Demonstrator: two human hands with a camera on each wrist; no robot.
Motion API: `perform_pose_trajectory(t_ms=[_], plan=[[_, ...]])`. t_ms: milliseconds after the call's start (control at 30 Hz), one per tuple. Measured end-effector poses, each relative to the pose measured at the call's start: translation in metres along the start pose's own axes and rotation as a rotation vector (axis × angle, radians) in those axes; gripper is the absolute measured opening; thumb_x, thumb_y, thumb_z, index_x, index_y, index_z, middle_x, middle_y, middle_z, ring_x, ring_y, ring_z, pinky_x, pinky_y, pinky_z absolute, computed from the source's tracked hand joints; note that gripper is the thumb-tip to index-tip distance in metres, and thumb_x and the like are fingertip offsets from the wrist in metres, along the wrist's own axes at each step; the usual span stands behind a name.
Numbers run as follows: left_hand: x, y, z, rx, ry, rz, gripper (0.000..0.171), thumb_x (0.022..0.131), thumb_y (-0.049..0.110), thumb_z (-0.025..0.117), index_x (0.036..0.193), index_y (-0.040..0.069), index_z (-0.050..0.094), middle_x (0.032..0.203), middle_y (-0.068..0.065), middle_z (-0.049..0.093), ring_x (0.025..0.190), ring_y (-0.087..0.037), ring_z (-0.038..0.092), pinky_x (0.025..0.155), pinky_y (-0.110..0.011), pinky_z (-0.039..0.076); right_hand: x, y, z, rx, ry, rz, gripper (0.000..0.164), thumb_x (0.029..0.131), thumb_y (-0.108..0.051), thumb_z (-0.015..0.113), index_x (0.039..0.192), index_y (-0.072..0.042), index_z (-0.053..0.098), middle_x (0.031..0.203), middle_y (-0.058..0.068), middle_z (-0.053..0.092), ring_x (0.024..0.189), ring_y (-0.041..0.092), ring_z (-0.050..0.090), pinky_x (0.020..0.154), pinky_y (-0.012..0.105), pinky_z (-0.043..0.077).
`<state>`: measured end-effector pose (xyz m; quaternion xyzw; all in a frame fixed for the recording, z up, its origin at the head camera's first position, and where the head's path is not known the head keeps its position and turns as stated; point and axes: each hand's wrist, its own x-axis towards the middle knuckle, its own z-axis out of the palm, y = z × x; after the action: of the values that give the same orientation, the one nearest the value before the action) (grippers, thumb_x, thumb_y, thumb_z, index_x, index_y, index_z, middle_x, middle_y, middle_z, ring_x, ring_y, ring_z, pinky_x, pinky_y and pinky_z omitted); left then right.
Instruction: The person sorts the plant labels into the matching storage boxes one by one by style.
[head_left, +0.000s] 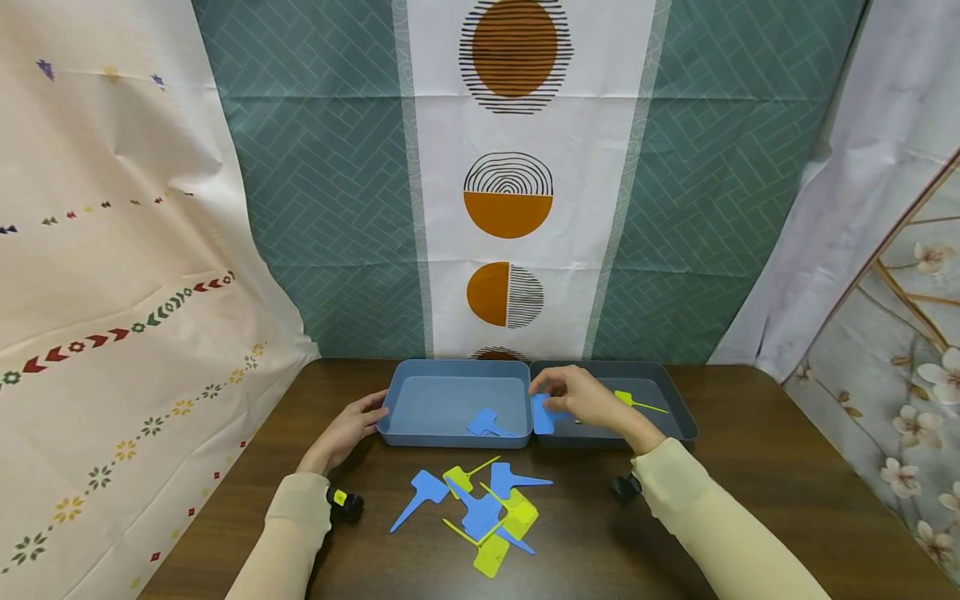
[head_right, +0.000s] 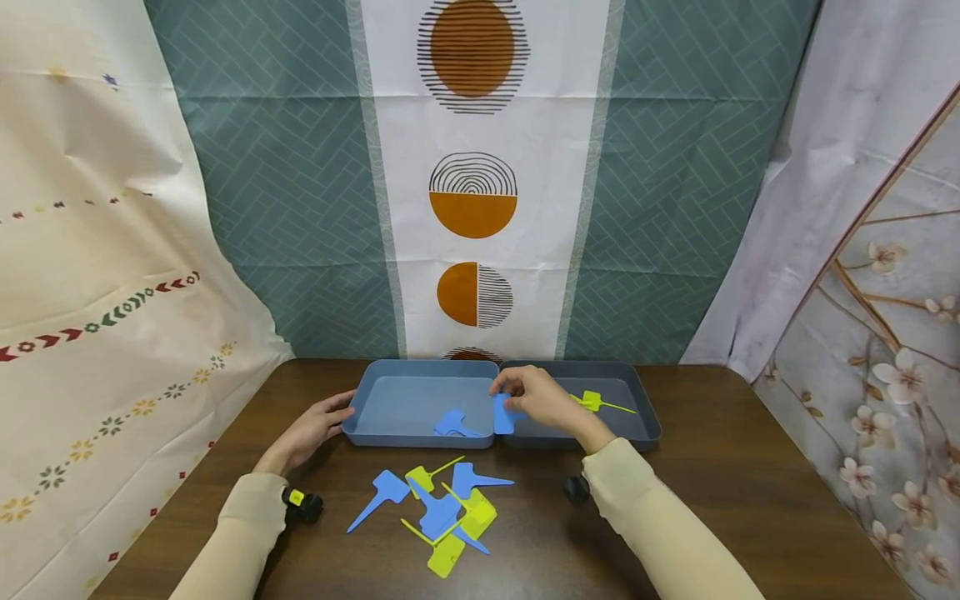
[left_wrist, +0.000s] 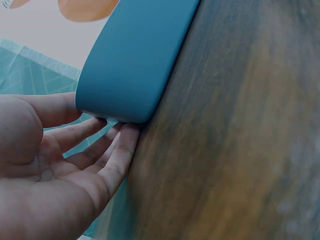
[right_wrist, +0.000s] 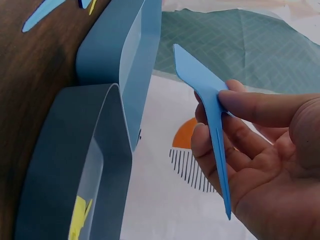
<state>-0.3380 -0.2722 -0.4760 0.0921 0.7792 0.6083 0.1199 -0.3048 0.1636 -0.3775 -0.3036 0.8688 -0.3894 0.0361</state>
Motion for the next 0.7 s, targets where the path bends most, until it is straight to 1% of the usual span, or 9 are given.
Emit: perform_pose_trajectory(t_ms=[167, 300, 367, 433, 500, 533, 600, 667, 700], plan=[[0.000, -0.001, -0.002, -0.001, -0.001, 0.000, 0.057, 0.112, 0.011, 0.043, 0.163, -0.006, 0.021, 0.166, -0.030, 0.022, 0.151, -0.046, 0.031, 0.122, -0.059, 0.027, 0.015, 0.001, 0.000, -0.031, -0.010, 0.002, 0.021, 0.099, 0.006, 0.062, 0.114, -0.001, 0.075, 0.099, 0.005, 0.071, 0.082, 0.019, 0.058, 0.074, 0.033, 0.051], [0.000, -0.001, -0.002, -0.001, -0.001, -0.002, 0.057, 0.112, 0.011, 0.043, 0.163, -0.006, 0.021, 0.166, -0.030, 0.022, 0.150, -0.046, 0.031, 0.122, -0.059, 0.027, 0.028, 0.002, 0.001, -0.045, -0.018, 0.019, 0.022, 0.099, 0.006, 0.061, 0.113, -0.002, 0.076, 0.107, 0.008, 0.073, 0.091, 0.020, 0.062, 0.078, 0.033, 0.054], [0.000, 0.000, -0.002, -0.001, -0.001, -0.002, 0.057, 0.112, 0.011, 0.043, 0.163, -0.006, 0.021, 0.166, -0.030, 0.022, 0.150, -0.046, 0.031, 0.122, -0.059, 0.027, 0.033, 0.002, 0.001, -0.054, -0.026, 0.029, 0.023, 0.099, 0.006, 0.060, 0.113, -0.002, 0.077, 0.111, 0.010, 0.074, 0.089, 0.019, 0.061, 0.076, 0.032, 0.052], [0.000, 0.000, -0.002, -0.002, 0.000, -0.001, 0.057, 0.112, 0.010, 0.043, 0.163, -0.006, 0.021, 0.166, -0.030, 0.022, 0.150, -0.046, 0.031, 0.122, -0.059, 0.028, 0.038, 0.002, 0.000, -0.063, -0.036, 0.038, 0.025, 0.099, 0.007, 0.058, 0.113, -0.001, 0.077, 0.115, 0.013, 0.074, 0.080, 0.019, 0.057, 0.072, 0.032, 0.049], [0.000, 0.001, -0.001, 0.001, -0.001, 0.001, 0.057, 0.112, 0.010, 0.042, 0.163, -0.006, 0.021, 0.166, -0.030, 0.022, 0.150, -0.046, 0.031, 0.122, -0.059, 0.028, 0.042, 0.002, 0.001, -0.074, -0.043, 0.041, 0.027, 0.099, 0.009, 0.057, 0.113, -0.001, 0.078, 0.118, 0.015, 0.074, 0.081, 0.020, 0.059, 0.072, 0.032, 0.050], [0.000, 0.001, -0.001, 0.002, -0.001, 0.001, 0.057, 0.112, 0.010, 0.042, 0.163, -0.006, 0.021, 0.166, -0.030, 0.021, 0.150, -0.046, 0.031, 0.122, -0.059, 0.028, 0.043, 0.001, 0.001, -0.073, -0.047, 0.045, 0.028, 0.098, 0.009, 0.056, 0.113, 0.000, 0.078, 0.119, 0.016, 0.074, 0.083, 0.023, 0.061, 0.074, 0.034, 0.052], [0.000, 0.001, 0.000, -0.001, 0.000, -0.001, 0.057, 0.113, 0.010, 0.042, 0.163, -0.006, 0.021, 0.166, -0.030, 0.021, 0.150, -0.046, 0.031, 0.122, -0.059, 0.028, 0.046, -0.001, 0.001, -0.079, -0.048, 0.047, 0.028, 0.097, 0.010, 0.056, 0.112, 0.000, 0.078, 0.118, 0.016, 0.074, 0.092, 0.028, 0.066, 0.082, 0.039, 0.057], [0.000, 0.001, 0.000, -0.003, -0.001, -0.003, 0.057, 0.113, 0.010, 0.042, 0.163, -0.006, 0.021, 0.166, -0.030, 0.021, 0.151, -0.046, 0.030, 0.122, -0.059, 0.027, 0.048, -0.004, 0.002, -0.092, -0.045, 0.043, 0.028, 0.096, 0.011, 0.058, 0.110, 0.000, 0.079, 0.117, 0.015, 0.074, 0.106, 0.030, 0.068, 0.092, 0.044, 0.058], [-0.001, 0.001, 0.000, -0.004, -0.001, -0.004, 0.057, 0.113, 0.010, 0.042, 0.163, -0.005, 0.021, 0.166, -0.030, 0.021, 0.151, -0.046, 0.030, 0.122, -0.059, 0.027, 0.050, -0.005, 0.003, -0.094, -0.042, 0.044, 0.028, 0.095, 0.011, 0.059, 0.110, 0.000, 0.079, 0.116, 0.014, 0.075, 0.107, 0.031, 0.067, 0.094, 0.046, 0.057]])
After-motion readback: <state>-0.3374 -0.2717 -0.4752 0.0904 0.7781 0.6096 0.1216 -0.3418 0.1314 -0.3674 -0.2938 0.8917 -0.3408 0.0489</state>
